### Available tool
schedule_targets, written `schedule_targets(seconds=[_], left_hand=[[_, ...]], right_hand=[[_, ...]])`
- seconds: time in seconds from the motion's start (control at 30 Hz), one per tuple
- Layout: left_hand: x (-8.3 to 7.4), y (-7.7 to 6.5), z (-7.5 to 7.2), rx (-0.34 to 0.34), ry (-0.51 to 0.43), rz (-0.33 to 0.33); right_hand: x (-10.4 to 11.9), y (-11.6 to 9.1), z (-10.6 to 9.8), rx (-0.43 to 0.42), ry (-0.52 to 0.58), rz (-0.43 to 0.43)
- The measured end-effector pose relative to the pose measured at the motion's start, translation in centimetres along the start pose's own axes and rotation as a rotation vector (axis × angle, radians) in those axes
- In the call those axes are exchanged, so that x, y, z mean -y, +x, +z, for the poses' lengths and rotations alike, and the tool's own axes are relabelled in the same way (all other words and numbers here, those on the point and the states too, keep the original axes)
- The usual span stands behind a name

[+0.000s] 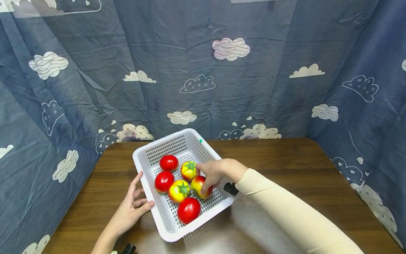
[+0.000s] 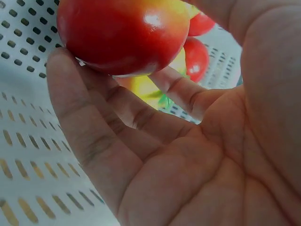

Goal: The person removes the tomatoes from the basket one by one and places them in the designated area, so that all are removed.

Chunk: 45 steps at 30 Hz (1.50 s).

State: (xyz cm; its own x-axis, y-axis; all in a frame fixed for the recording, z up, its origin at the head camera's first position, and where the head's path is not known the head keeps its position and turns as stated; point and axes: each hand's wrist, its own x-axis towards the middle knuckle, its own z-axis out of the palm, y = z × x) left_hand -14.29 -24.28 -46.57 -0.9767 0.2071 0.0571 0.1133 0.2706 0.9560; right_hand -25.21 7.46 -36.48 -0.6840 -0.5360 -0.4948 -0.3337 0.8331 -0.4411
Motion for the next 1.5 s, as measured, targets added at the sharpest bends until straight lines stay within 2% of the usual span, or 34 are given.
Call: schedule_targets(seconds=[0.17,0.4,0.8,0.97,1.27,1.5], left_hand=[[0.1,0.0,0.1,0.007,-0.024,-0.007],[0.2,-0.1,0.1,0.017,-0.048,0.008],[0.3,-0.1,0.0,0.030,-0.065,0.037],[0.4,0.0,0.0,0.034,-0.064,0.030],[0.4,0.1,0.0,0.034,-0.068,0.043],[0.4,0.0,0.1,0.024,-0.061,0.040]], right_hand=[[-0.8,-0.6,-0.6,-0.015,0.021,-0.033],[-1.9,-1.7,-2.0,-0.035,0.118,-0.078],[-4.0,-3.4,-3.8,-0.107,0.161,-0.171],[-5.5,-4.0,-4.0,-0.150,0.255,-0.213],[-7.3,-5.1,-3.8,-0.207,0.417,-0.221],[-8.9,-5.4,-3.2,-0.259,0.498,-0.246]])
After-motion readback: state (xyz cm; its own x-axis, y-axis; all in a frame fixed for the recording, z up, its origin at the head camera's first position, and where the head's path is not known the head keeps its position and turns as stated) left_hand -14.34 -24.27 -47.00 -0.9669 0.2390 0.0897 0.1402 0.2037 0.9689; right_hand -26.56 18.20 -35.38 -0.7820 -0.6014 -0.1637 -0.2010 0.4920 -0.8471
